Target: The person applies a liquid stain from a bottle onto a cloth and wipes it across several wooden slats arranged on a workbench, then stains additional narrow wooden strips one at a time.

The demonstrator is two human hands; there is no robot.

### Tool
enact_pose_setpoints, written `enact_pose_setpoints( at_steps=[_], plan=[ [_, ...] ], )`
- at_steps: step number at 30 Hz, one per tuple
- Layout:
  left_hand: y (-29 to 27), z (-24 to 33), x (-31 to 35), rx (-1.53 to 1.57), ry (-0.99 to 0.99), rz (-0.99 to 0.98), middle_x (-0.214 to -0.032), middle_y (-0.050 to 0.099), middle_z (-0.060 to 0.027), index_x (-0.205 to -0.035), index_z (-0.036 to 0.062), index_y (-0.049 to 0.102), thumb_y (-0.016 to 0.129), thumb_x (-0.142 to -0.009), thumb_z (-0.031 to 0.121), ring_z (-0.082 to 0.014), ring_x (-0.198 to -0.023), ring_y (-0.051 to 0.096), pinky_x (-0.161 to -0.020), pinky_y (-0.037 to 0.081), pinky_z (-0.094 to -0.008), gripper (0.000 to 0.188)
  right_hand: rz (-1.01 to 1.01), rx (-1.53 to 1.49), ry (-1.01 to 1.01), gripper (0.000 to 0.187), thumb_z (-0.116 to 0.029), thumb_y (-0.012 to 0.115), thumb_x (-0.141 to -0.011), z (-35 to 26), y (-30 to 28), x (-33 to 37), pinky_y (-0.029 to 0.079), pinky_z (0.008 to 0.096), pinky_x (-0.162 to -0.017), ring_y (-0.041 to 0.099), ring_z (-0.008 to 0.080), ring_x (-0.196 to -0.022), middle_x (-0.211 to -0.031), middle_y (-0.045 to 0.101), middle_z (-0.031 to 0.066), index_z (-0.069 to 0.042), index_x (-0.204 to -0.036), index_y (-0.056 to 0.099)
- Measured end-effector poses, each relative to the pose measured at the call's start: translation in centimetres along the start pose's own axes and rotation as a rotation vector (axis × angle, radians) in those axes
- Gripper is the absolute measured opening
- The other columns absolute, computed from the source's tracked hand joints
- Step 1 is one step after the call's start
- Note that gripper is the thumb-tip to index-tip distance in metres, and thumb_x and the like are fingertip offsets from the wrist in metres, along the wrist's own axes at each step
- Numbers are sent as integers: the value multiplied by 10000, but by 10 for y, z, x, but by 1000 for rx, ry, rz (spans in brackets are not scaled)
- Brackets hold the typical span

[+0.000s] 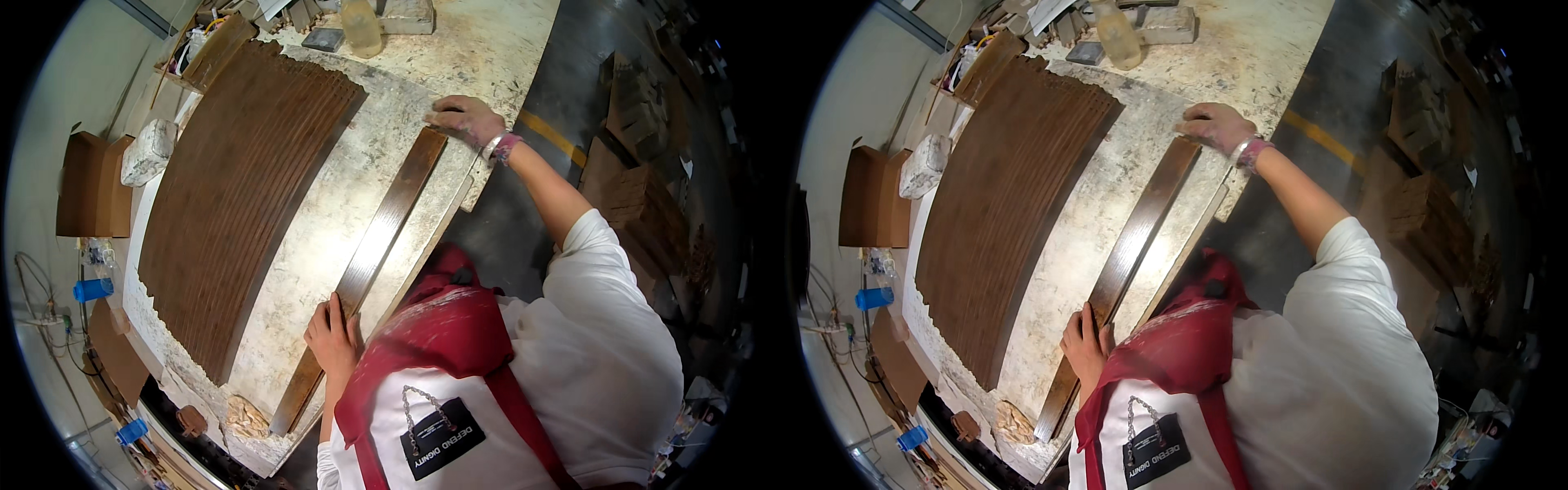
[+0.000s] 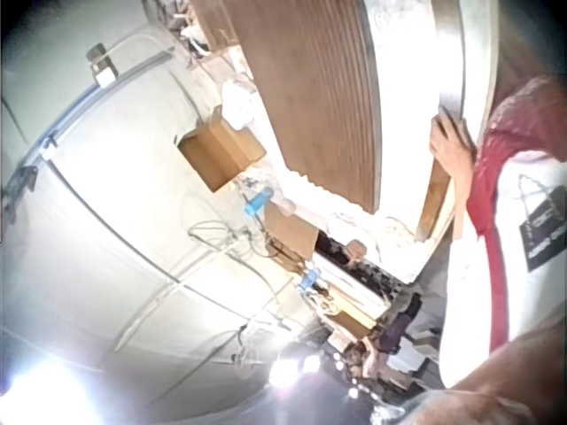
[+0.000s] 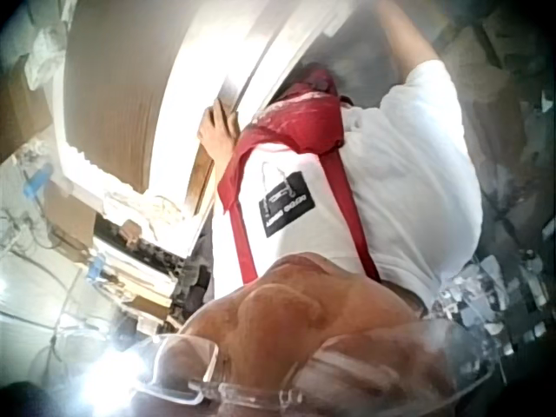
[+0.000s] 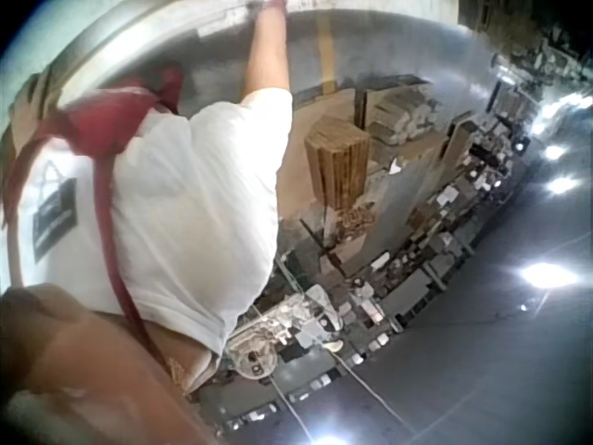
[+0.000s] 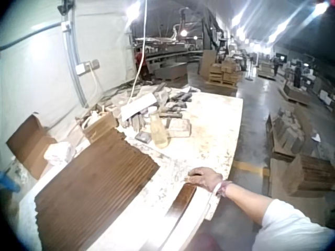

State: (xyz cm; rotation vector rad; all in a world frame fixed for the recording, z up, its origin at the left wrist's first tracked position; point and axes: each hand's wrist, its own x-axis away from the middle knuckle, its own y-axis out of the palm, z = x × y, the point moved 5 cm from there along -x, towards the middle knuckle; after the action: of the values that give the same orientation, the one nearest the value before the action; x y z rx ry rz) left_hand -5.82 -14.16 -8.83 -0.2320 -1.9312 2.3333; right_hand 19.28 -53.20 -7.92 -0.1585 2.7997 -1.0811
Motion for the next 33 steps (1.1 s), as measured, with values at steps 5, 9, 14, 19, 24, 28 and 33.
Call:
enact_pose_setpoints(
  at_steps=[5,9,14,19,24,28,33],
  plan=[
    [4,-1,-3,-42,11,64,-1247,531,-108,-1387,136,498,646,-861,291,-288,-1074,524,-917,374,-433,568,-48,79,260,514,-555,671,-790,-7,4,1,471,327,-890,615,248,-1036,-1097,667,82,-117,-1058,688],
    [2,-1,0,-8,-10,79,-1239,536,-107,-1385,142,504,654,-853,279,-290,-1065,526,-919,371,-435,570,-237,163,256,484,-519,679,-788,-24,-25,23,484,333,-834,630,234,-949,-988,677,104,-83,-999,698],
    [3,-5,1,88,-46,63,-1238,547,-105,-1343,138,534,694,-815,304,-284,-1063,532,-894,405,-426,576,-145,-70,197,437,-429,692,-807,-70,-19,8,452,311,-898,598,235,-1000,-1039,660,111,-51,-1025,689],
    [-35,-17,17,183,-105,130,-1227,547,-121,-1336,133,515,716,-761,404,-289,-1100,541,-905,416,-444,666,-490,-129,24,339,-218,708,-852,-185,102,-1,461,283,-905,612,143,-936,-1015,661,75,14,-1088,633],
    [-22,-64,78,81,-254,173,-1197,547,-94,-1346,149,499,691,-779,446,-262,-1069,541,-870,420,-417,668,-874,-110,-714,339,-205,708,-798,-327,255,44,479,322,-893,607,243,-1024,-1117,613,87,-65,-1100,649],
    [-11,-65,84,64,-265,199,-1131,554,-78,-1301,173,536,679,-782,466,-236,-1058,535,-859,423,-413,613,-979,-60,-1141,290,-356,642,-873,-457,354,139,497,339,-795,611,233,-949,-1004,598,47,-138,-1063,667],
    [0,-73,77,227,-281,400,-1269,537,-166,-1277,90,542,672,-818,288,-304,-1230,482,-1056,362,-420,517,-1147,-198,-1444,228,-310,654,-833,-532,448,250,502,416,-778,625,298,-913,-923,632,94,-94,-903,670]
  ],
)
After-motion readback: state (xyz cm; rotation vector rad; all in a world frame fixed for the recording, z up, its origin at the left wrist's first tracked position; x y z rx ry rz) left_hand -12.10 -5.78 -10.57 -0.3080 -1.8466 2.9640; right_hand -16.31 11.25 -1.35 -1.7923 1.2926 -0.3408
